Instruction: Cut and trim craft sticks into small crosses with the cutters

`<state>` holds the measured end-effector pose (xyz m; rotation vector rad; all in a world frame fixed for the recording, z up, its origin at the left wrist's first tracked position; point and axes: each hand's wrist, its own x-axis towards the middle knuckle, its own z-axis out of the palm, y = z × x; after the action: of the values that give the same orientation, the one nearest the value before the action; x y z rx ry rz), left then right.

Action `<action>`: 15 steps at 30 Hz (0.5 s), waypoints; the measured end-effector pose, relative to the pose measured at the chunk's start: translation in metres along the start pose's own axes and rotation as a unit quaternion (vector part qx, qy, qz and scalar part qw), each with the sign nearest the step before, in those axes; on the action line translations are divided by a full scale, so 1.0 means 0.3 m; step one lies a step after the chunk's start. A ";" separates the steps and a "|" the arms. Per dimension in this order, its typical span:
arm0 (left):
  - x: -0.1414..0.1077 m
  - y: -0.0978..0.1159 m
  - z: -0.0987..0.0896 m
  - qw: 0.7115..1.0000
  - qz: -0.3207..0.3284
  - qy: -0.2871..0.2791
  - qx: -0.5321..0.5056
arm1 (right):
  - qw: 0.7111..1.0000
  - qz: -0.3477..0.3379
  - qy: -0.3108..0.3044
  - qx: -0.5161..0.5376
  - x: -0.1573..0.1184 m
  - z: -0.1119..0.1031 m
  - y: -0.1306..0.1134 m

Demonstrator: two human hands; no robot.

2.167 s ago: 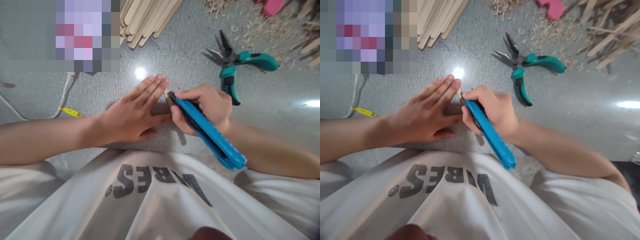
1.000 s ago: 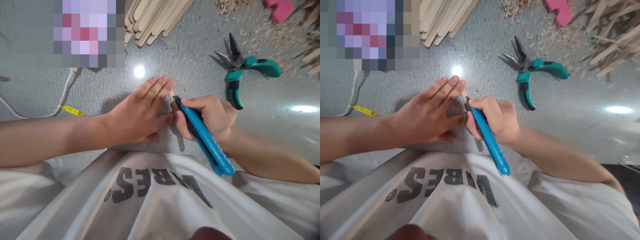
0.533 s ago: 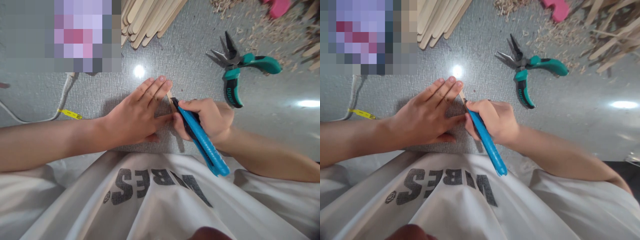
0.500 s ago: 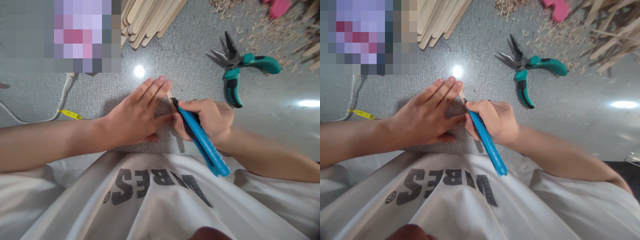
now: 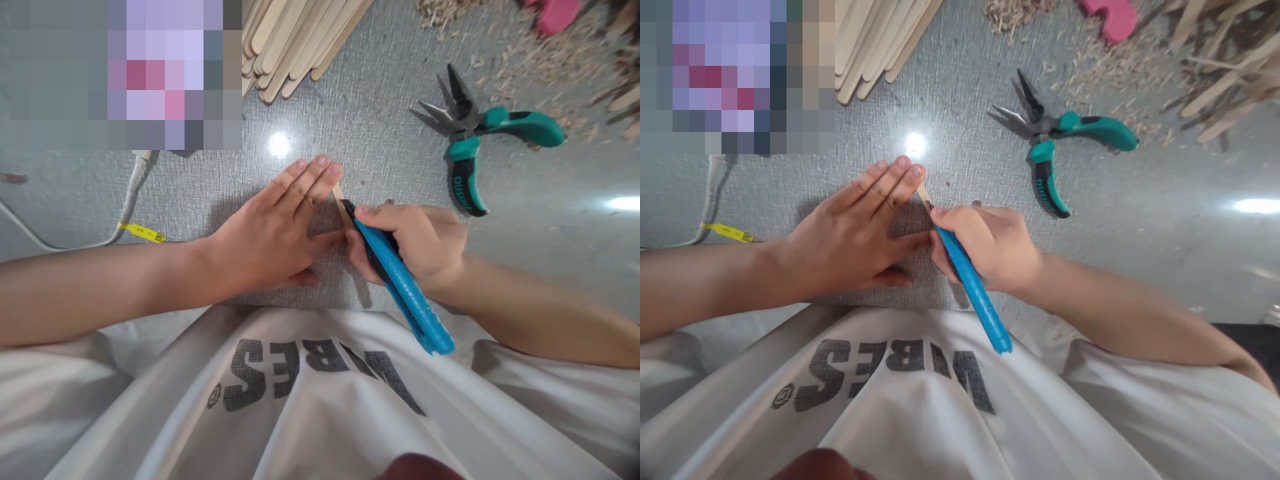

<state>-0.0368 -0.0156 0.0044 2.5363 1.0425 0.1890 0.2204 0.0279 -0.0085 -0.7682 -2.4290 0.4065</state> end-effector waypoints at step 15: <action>-0.032 -0.012 0.029 1.000 -0.008 0.019 -0.012 | 0.992 -0.098 -0.069 -0.031 0.012 -0.006 0.048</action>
<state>-0.0437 -0.0226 -0.0050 2.5104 1.0683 0.2446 0.2253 0.0416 -0.0118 -0.5338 -2.6288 0.3188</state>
